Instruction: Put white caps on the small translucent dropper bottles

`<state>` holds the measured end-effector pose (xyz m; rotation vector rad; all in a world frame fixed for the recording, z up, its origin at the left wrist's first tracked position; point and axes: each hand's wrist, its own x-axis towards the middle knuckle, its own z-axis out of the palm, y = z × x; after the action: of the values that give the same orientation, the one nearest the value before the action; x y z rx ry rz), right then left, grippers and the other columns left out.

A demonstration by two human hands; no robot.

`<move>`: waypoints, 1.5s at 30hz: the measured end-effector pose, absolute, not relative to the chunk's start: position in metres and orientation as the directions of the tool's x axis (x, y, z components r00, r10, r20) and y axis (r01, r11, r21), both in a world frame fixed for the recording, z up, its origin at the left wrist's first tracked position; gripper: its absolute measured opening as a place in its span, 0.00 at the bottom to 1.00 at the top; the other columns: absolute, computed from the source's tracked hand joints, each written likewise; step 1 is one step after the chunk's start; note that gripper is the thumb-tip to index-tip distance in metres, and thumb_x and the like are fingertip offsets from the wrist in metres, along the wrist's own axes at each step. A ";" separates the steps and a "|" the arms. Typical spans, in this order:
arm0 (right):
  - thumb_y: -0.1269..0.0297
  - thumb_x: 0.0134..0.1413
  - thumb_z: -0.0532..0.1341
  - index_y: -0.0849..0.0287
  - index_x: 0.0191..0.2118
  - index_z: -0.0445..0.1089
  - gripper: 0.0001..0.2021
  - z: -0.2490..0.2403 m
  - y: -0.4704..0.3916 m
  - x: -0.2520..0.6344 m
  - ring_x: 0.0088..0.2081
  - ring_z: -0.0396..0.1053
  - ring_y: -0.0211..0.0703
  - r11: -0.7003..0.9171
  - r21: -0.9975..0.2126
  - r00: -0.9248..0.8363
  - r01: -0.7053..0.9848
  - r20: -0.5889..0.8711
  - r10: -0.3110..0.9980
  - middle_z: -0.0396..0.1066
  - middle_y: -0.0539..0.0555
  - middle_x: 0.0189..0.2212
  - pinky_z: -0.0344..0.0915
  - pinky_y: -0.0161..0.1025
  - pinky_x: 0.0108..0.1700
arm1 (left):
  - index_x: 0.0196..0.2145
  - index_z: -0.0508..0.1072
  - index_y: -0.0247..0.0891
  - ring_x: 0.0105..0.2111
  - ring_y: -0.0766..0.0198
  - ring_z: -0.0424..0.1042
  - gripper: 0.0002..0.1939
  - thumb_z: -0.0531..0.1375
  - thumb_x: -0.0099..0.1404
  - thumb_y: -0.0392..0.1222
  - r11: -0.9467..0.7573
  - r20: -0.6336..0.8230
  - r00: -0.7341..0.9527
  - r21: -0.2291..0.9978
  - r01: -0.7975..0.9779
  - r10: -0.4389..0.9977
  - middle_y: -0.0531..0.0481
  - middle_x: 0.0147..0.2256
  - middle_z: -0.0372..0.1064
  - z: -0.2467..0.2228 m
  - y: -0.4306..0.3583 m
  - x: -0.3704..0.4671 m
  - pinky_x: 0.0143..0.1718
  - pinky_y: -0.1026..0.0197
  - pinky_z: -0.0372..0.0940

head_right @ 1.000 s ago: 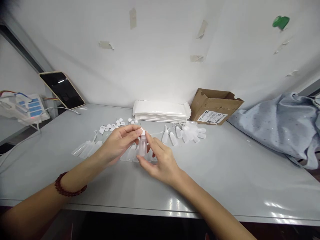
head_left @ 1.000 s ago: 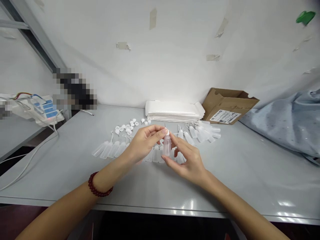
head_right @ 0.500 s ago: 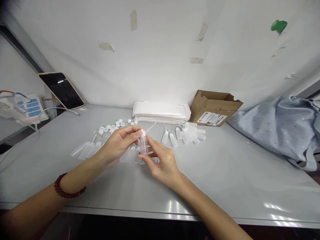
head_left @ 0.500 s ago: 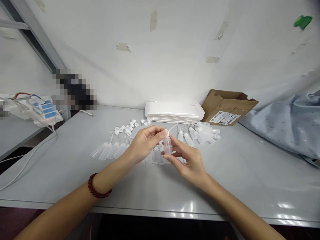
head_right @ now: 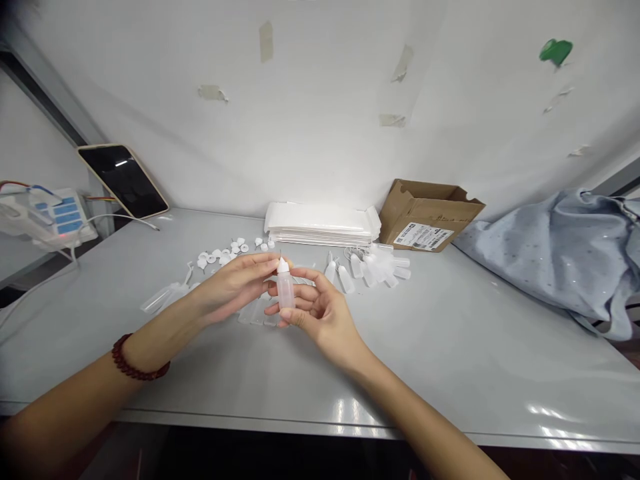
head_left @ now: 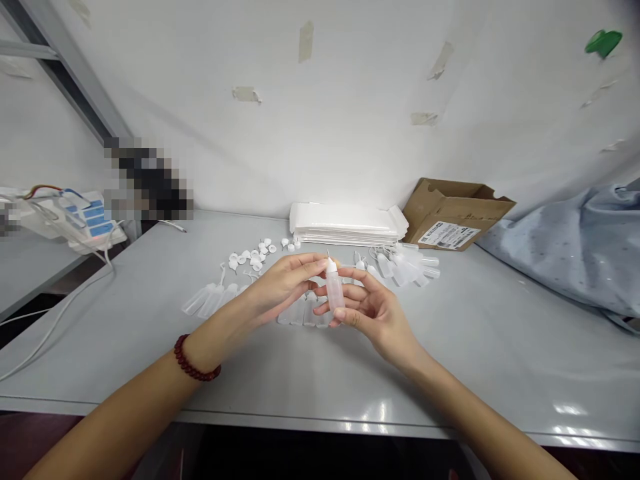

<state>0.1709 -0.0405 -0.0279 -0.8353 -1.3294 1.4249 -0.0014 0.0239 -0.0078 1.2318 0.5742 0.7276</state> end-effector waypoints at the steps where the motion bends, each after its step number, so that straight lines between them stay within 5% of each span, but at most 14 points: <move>1: 0.64 0.51 0.67 0.55 0.52 0.60 0.23 -0.028 -0.040 0.171 0.38 0.78 0.46 0.062 -0.976 -0.294 -0.210 0.124 0.948 0.76 0.59 0.45 0.76 0.46 0.38 | 0.33 0.76 0.38 0.32 0.66 0.64 0.11 0.57 0.66 0.46 0.173 -0.009 0.659 0.967 -0.185 0.752 0.52 0.30 0.64 -0.008 0.024 -0.002 0.35 0.60 0.61; 14: 0.64 0.55 0.65 0.59 0.46 0.69 0.13 -0.028 -0.039 0.174 0.33 0.77 0.39 -0.011 -0.964 -0.319 -0.267 0.078 0.945 0.77 0.56 0.39 0.74 0.39 0.40 | 0.35 0.77 0.40 0.31 0.65 0.64 0.13 0.63 0.60 0.52 0.143 -0.026 0.550 0.975 -0.171 0.835 0.52 0.29 0.67 -0.009 0.021 -0.001 0.39 0.58 0.59; 24: 0.66 0.53 0.65 0.64 0.40 0.74 0.09 -0.026 -0.033 0.177 0.26 0.74 0.32 -0.318 -0.817 -0.510 -0.480 -0.034 0.860 0.76 0.53 0.33 0.71 0.27 0.29 | 0.40 0.79 0.41 0.42 0.59 0.69 0.14 0.58 0.66 0.50 0.097 0.026 0.621 0.982 -0.164 0.783 0.48 0.35 0.73 -0.008 0.021 -0.002 0.48 0.54 0.60; 29: 0.66 0.54 0.65 0.62 0.43 0.71 0.11 -0.028 -0.035 0.175 0.27 0.75 0.34 -0.180 -0.917 -0.417 -0.355 -0.017 0.909 0.76 0.53 0.35 0.72 0.31 0.30 | 0.37 0.81 0.44 0.51 0.57 0.65 0.11 0.58 0.65 0.45 -0.079 0.099 0.467 0.995 -0.061 0.879 0.49 0.51 0.69 -0.009 0.021 -0.001 0.50 0.55 0.58; 37: 0.62 0.53 0.65 0.60 0.44 0.67 0.14 -0.034 -0.044 0.163 0.31 0.76 0.40 0.080 -0.993 -0.080 -0.087 0.087 0.993 0.75 0.51 0.28 0.74 0.40 0.36 | 0.33 0.80 0.42 0.39 0.62 0.68 0.08 0.61 0.62 0.44 -0.364 0.303 0.317 0.919 0.153 0.899 0.50 0.36 0.71 -0.008 0.014 0.003 0.41 0.59 0.63; 45: 0.60 0.53 0.65 0.61 0.45 0.69 0.15 -0.030 -0.044 0.167 0.31 0.77 0.41 0.057 -0.996 -0.089 -0.073 0.064 0.994 0.77 0.54 0.34 0.74 0.40 0.35 | 0.41 0.80 0.43 0.42 0.61 0.72 0.13 0.68 0.56 0.44 -0.124 0.142 0.376 0.990 -0.072 0.916 0.50 0.38 0.76 -0.012 0.021 -0.003 0.46 0.59 0.67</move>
<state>0.1668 -0.0445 -0.0297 -1.0680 -1.2509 1.2628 -0.0034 0.0209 -0.0121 1.4323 0.8160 1.0305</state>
